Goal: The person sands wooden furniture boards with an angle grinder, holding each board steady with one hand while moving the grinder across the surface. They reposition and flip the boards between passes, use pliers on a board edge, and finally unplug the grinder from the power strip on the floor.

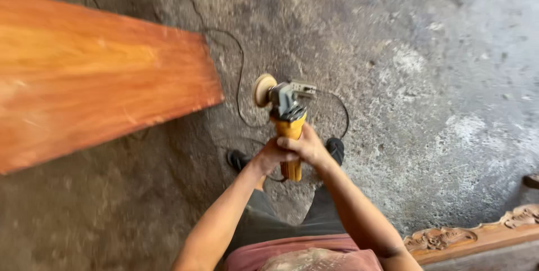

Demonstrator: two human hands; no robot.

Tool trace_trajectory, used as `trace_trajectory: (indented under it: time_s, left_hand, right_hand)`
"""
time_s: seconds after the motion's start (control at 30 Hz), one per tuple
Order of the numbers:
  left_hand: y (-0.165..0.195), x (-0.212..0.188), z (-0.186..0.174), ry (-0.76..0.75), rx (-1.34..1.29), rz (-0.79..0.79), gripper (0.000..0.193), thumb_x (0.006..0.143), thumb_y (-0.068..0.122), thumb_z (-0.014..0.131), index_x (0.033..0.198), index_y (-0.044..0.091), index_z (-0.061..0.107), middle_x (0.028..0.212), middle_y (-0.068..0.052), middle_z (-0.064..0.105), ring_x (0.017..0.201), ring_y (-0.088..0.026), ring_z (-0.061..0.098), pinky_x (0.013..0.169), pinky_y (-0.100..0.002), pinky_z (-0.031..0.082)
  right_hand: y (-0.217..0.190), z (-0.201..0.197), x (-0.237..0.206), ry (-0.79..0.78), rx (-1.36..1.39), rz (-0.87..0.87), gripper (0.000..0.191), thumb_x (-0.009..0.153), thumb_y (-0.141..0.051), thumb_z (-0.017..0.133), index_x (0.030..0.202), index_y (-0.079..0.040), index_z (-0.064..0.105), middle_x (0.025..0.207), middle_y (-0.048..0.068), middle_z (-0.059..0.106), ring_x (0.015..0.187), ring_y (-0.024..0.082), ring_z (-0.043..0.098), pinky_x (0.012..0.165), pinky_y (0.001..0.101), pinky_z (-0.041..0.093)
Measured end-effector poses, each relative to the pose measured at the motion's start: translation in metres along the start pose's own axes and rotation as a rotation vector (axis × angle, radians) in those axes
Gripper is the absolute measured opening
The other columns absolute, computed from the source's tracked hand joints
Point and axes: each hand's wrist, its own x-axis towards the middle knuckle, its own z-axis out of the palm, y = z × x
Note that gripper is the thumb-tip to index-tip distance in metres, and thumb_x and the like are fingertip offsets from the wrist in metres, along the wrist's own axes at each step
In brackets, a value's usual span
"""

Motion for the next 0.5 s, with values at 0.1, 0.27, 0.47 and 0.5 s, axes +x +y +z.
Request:
trace_trajectory:
  time_s: [0.1,0.27,0.47,0.5]
  left_hand:
    - [-0.046,0.047,0.000,0.263,0.256,0.004,0.037,0.081,0.016,0.083,0.110,-0.004,0.073,0.095,-0.012,0.077,0.085,-0.021,0.075,0.073,-0.034,0.063]
    - [-0.123,0.157,-0.034,0.842,0.627,-0.011,0.054,0.067,0.030,0.087,0.109,0.001,0.068,0.097,-0.012,0.077,0.084,-0.024,0.075,0.075,-0.037,0.061]
    - [-0.200,0.254,-0.129,1.319,0.806,-0.218,0.071,0.062,0.035,0.089,0.117,0.002,0.059,0.106,-0.019,0.074,0.094,-0.038,0.073,0.085,-0.048,0.056]
    - [-0.209,0.261,-0.144,1.347,0.812,-0.311,0.073,0.063,0.036,0.088,0.118,0.002,0.056,0.106,-0.021,0.073,0.095,-0.040,0.072,0.085,-0.050,0.055]
  right_hand:
    - [0.034,-0.066,0.009,0.079,-0.480,-0.053,0.059,0.086,-0.031,0.083,0.132,-0.001,0.061,0.122,0.017,0.066,0.114,0.029,0.062,0.098,0.0415,0.051]
    - [0.118,-0.136,-0.015,0.265,-0.524,0.117,0.053,0.092,-0.032,0.075,0.133,-0.001,0.061,0.128,0.019,0.068,0.123,0.031,0.063,0.104,0.0431,0.049]
    - [0.222,-0.169,-0.029,0.244,-0.548,0.366,0.059,0.086,-0.030,0.075,0.136,-0.004,0.057,0.123,0.017,0.070,0.102,0.032,0.068,0.091,0.0421,0.054]
    - [0.234,-0.177,-0.032,0.198,-0.609,0.289,0.059,0.087,-0.028,0.075,0.137,-0.003,0.055,0.123,0.018,0.069,0.109,0.032,0.067,0.095,0.0427,0.052]
